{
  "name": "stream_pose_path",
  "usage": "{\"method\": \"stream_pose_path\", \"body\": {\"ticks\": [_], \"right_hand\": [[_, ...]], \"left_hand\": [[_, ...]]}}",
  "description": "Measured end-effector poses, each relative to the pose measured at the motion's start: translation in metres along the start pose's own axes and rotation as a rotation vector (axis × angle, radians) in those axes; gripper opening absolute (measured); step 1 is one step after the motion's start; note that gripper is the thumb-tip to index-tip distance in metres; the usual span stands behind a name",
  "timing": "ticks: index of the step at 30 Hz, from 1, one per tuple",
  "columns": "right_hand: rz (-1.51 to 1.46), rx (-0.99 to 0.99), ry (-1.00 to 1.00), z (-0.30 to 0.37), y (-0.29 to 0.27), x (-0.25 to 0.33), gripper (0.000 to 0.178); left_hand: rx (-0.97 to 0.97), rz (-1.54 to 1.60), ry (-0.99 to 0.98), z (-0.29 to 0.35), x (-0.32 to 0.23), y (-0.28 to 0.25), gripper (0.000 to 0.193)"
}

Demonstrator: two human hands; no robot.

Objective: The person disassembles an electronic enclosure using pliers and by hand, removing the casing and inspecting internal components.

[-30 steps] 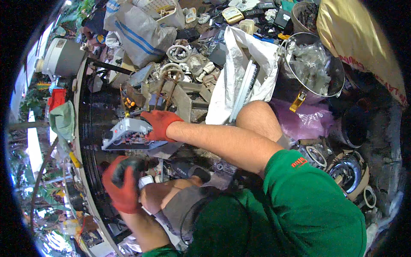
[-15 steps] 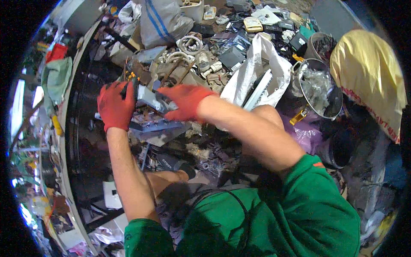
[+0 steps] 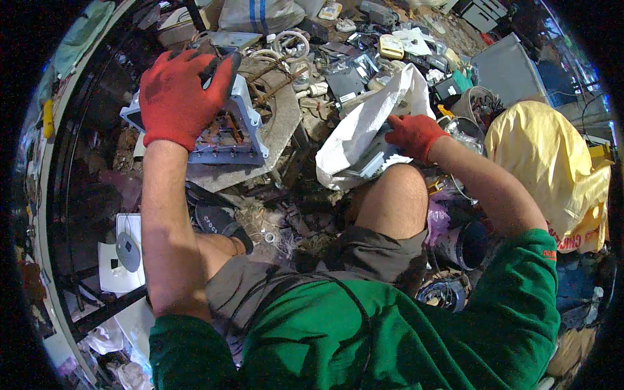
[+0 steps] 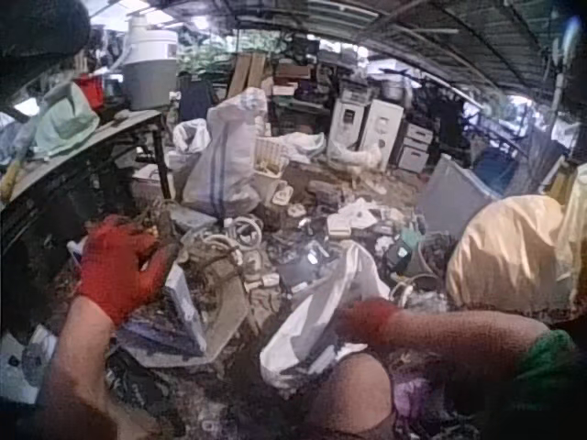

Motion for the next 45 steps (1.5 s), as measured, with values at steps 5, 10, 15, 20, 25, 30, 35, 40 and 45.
{"method": "stream_pose_path", "body": {"ticks": [5, 10, 15, 20, 25, 30, 35, 40, 45], "right_hand": [[-0.021, -0.134, -0.178, -0.002, -0.026, -0.007, 0.028], [0.099, -0.087, -0.256, 0.001, -0.055, -0.012, 0.031], [0.105, -0.237, -0.358, 0.024, -0.086, -0.024, 0.047], [0.282, -0.437, -0.331, 0.020, -0.100, -0.055, 0.031], [-0.131, -0.160, 0.105, -0.053, -0.068, -0.095, 0.036], [-0.356, -0.273, 0.076, -0.068, -0.001, -0.102, 0.038], [-0.215, -0.362, 0.166, -0.098, 0.059, -0.116, 0.040], [-0.402, -0.439, 0.403, -0.101, 0.143, -0.180, 0.032], [-1.573, -0.105, 0.802, -0.093, 0.195, -0.158, 0.046]], "left_hand": [[-0.008, -0.011, 0.017, 0.005, -0.005, -0.007, 0.032], [-0.035, -0.041, 0.038, 0.009, 0.000, -0.005, 0.032], [-0.052, -0.014, 0.064, 0.007, -0.002, -0.004, 0.034], [-0.082, -0.054, 0.090, 0.005, -0.002, 0.003, 0.031], [-0.086, 0.006, 0.042, 0.018, 0.022, -0.001, 0.034], [0.118, 0.297, -0.051, -0.005, 0.006, -0.004, 0.035], [-0.045, 0.213, -0.032, 0.006, -0.003, -0.009, 0.043], [-0.087, 0.273, -0.044, 0.008, 0.001, -0.014, 0.040], [-0.070, 0.516, -0.061, 0.017, 0.009, 0.003, 0.033]]}}
Point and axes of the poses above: each hand's wrist, its own z-axis away from the middle knuckle, its own y-axis out of the palm, x = y × z, the point moved 7 cm from there along -z, towards the middle knuckle, and after that the axes turned 6 degrees about y, right-handed, at the moved point
